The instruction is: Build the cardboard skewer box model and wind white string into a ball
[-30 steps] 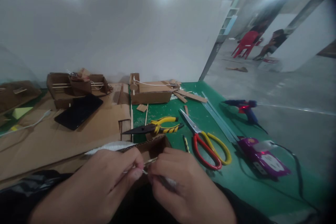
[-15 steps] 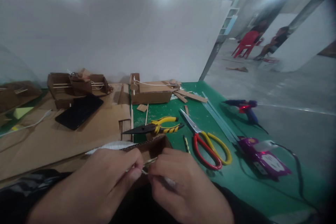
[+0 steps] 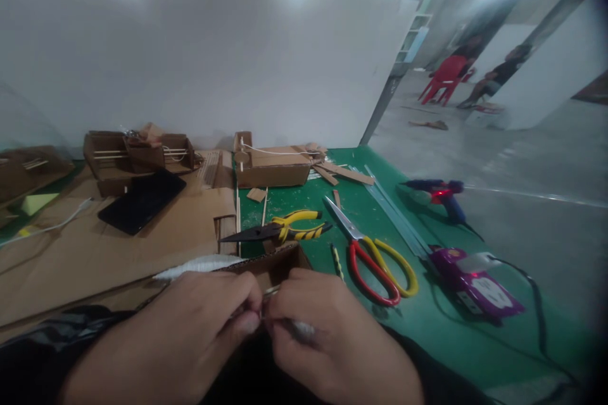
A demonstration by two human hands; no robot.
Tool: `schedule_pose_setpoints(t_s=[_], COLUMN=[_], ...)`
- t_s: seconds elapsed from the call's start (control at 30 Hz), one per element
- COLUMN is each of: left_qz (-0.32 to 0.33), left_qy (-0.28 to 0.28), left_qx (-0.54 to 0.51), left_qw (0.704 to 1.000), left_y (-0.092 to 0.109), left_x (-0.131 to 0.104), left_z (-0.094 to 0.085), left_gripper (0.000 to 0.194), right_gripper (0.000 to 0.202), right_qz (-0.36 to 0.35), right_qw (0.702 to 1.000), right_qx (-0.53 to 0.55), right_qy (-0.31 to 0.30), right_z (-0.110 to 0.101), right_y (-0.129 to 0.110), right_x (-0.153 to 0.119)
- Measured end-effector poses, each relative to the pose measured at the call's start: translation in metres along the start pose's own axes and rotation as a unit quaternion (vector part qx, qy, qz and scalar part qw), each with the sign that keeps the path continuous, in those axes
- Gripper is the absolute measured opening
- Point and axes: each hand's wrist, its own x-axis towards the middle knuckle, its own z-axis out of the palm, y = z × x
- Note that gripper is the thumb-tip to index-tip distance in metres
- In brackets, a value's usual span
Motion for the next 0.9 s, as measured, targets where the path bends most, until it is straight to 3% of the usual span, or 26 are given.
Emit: schedule_pose_setpoints(t_s=[0.33, 0.63, 0.77, 0.9], left_qz=[0.088, 0.008, 0.015, 0.052], left_qy=[0.057, -0.008, -0.016, 0.025], left_qx=[0.059, 0.024, 0.014, 0.038], left_qw=[0.993, 1.000, 1.000, 0.998], left_y=[0.017, 0.001, 0.001, 0.002], left_x=[0.009, -0.003, 0.000, 0.001], left_z=[-0.001, 0.003, 0.001, 0.003], left_gripper=[0.024, 0.020, 0.015, 0.015], right_gripper=[0.017, 0.015, 0.014, 0.014], right_qz=[0.037, 0.041, 0.033, 0.030], right_qw=[0.998, 0.998, 0.998, 0.998], right_qx=[0.044, 0.051, 0.051, 0.042], right_qy=[-0.023, -0.014, -0.017, -0.024], right_z=[-0.004, -0.004, -0.006, -0.006], right_y=[-0.001, 0.001, 0.002, 0.002], right_x=[0.000, 0.000, 0.000, 0.000])
